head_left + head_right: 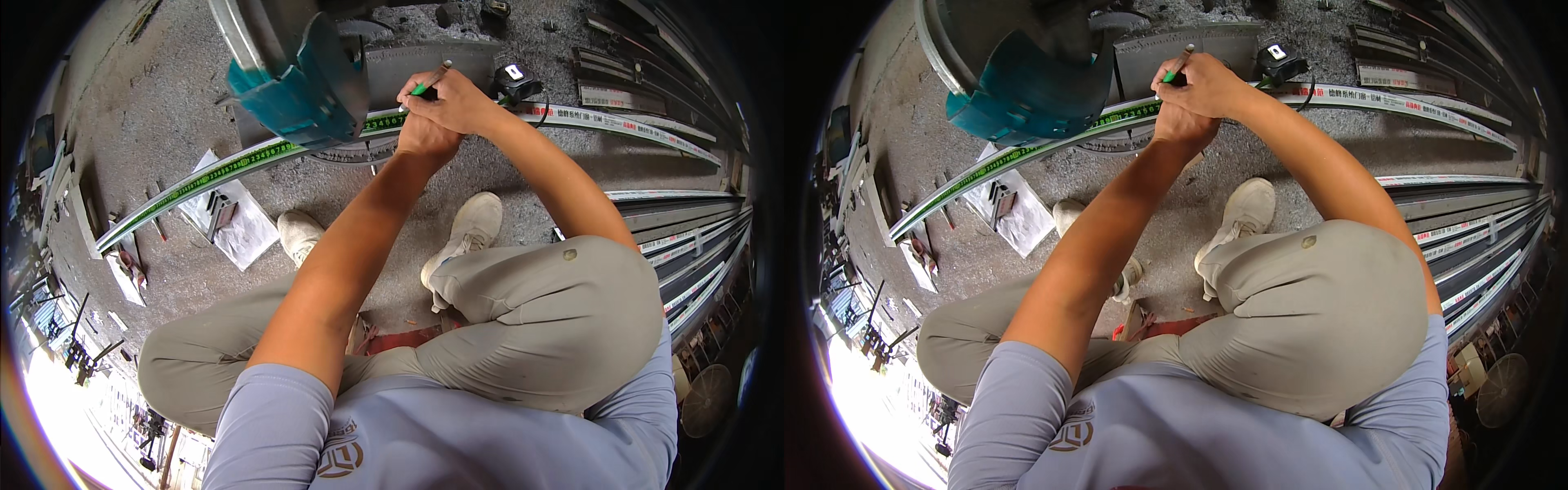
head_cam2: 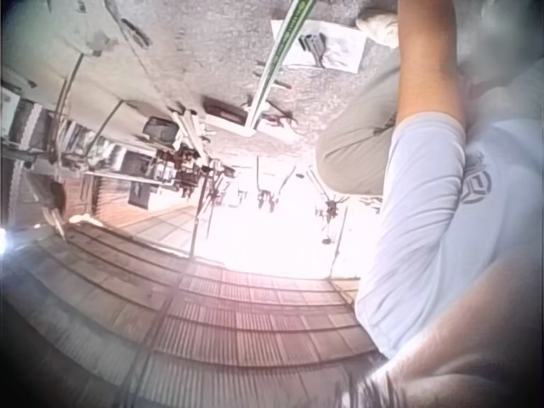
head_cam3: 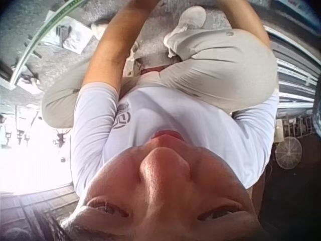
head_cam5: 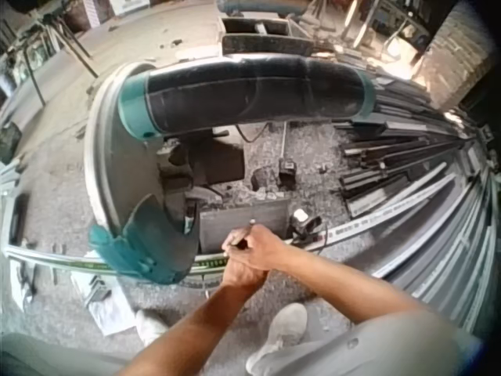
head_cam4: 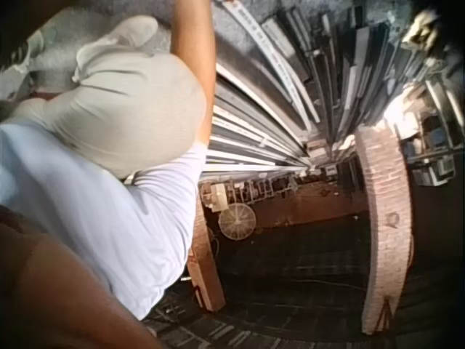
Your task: The person measures and marks metal profiles with a tape measure and marker, then uses a miter saw to cut them to size. The cut pieces are placed on the floor next to the saw.
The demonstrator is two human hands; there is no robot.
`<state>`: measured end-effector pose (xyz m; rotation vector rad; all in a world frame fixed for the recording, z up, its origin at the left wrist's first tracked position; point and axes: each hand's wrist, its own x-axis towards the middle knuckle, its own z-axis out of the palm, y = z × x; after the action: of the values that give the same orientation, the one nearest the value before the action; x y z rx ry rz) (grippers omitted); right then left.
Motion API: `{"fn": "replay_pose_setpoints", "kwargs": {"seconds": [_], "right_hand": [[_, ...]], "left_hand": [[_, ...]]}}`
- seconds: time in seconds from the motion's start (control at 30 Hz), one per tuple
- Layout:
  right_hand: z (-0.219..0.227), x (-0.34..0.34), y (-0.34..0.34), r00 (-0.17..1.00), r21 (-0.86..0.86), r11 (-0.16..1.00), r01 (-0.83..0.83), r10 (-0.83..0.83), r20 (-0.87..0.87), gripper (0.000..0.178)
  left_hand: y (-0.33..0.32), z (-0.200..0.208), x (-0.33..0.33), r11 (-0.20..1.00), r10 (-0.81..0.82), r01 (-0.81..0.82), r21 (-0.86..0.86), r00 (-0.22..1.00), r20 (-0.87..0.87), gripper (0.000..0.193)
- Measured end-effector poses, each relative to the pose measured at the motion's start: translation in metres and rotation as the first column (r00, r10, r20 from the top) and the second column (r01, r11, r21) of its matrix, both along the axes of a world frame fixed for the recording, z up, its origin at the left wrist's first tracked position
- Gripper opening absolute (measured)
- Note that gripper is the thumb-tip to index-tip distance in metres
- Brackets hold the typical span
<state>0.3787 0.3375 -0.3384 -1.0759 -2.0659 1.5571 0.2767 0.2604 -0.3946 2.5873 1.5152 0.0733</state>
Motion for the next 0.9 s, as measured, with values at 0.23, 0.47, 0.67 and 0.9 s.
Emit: {"fn": "replay_pose_setpoints", "kwargs": {"seconds": [0.23, 0.47, 0.67, 0.9], "right_hand": [[0.001, 0.0, 0.0, 1.0, 0.008, 1.0, -0.014, 0.014, -0.006, 0.018], [0.002, 0.002, -0.001, 1.0, -0.013, 1.0, -0.011, 0.011, 0.015, 0.017], [0.002, 0.0, -0.001, 1.0, -0.009, 1.0, -0.016, 0.016, 0.019, 0.017], [0.0, 0.001, -0.001, 0.999, 0.033, 0.999, -0.021, 0.021, 0.024, 0.017]], "left_hand": [[-0.002, -0.014, 0.004, 1.0, -0.021, 0.021, 0.009, 1.0, 0.017, 0.047], [0.0, -0.002, 0.001, 1.0, 0.004, -0.004, 0.009, 0.999, 0.034, 0.042], [0.002, 0.001, 0.0, 0.995, 0.016, -0.007, -0.095, 0.996, 0.092, 0.046], [0.001, -0.001, 0.0, 1.0, 0.012, -0.012, -0.006, 0.998, 0.065, 0.042]]}}
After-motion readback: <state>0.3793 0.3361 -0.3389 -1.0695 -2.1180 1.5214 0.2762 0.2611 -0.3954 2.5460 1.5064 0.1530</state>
